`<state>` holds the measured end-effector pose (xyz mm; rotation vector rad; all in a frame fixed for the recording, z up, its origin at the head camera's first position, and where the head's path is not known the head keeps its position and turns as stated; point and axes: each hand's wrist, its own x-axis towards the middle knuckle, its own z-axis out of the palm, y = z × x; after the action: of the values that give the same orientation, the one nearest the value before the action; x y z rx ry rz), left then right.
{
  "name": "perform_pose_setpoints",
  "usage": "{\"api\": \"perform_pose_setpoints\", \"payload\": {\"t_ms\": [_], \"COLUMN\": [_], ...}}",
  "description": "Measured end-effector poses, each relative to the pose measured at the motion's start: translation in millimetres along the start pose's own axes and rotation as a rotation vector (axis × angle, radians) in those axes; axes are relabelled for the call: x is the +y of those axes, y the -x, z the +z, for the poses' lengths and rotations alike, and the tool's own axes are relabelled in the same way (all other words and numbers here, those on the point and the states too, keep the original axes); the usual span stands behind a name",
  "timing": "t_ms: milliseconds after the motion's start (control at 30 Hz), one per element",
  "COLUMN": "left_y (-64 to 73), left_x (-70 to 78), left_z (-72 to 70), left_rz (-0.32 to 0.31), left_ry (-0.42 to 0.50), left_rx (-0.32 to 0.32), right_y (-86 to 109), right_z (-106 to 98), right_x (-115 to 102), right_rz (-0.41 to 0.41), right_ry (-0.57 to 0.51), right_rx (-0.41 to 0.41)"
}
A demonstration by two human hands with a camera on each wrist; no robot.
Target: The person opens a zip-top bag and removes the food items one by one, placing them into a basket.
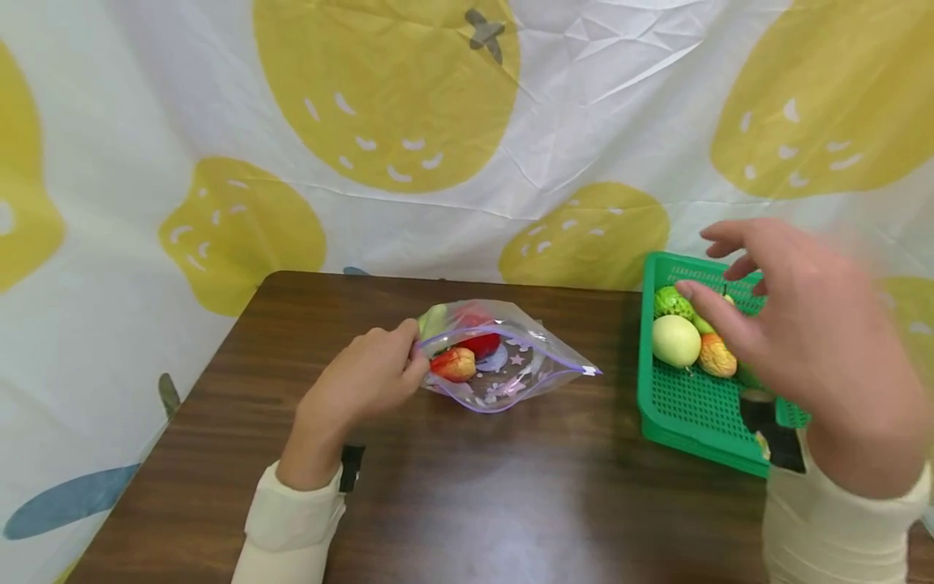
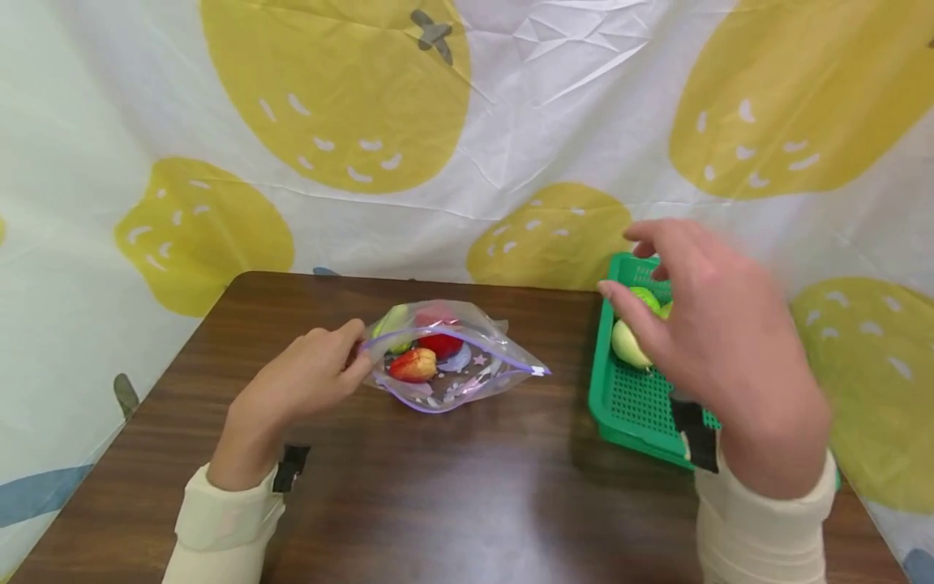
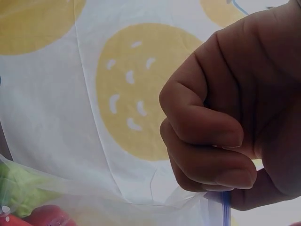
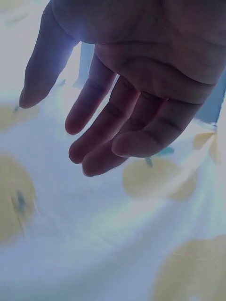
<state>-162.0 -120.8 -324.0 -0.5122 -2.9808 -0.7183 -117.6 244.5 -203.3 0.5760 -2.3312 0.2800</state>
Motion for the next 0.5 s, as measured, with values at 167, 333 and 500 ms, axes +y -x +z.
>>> {"api": "perform_pose_setpoints", "payload": {"t_ms": [167, 333, 500], "left_y": [1.5, 1.0, 2.3], "left_x": [1.4, 1.4, 0.0], "left_z": [-0.5, 1.1, 2.5], "left_rz": [-0.001, 0.008, 0.019], "left_ry": [-0.005, -0.005, -0.015], "left_rx": [0.000, -0.008, 0.023], "right_y": [29.0, 33.3, 15.1], "right_z": [20, 46, 72], "right_x": [-30, -41, -43], "right_rz": [-0.019, -0.038, -0.028], "right_ry": [-0.200, -0.366, -0.420], "right_rx": [0.155, 0.116, -0.029]}}
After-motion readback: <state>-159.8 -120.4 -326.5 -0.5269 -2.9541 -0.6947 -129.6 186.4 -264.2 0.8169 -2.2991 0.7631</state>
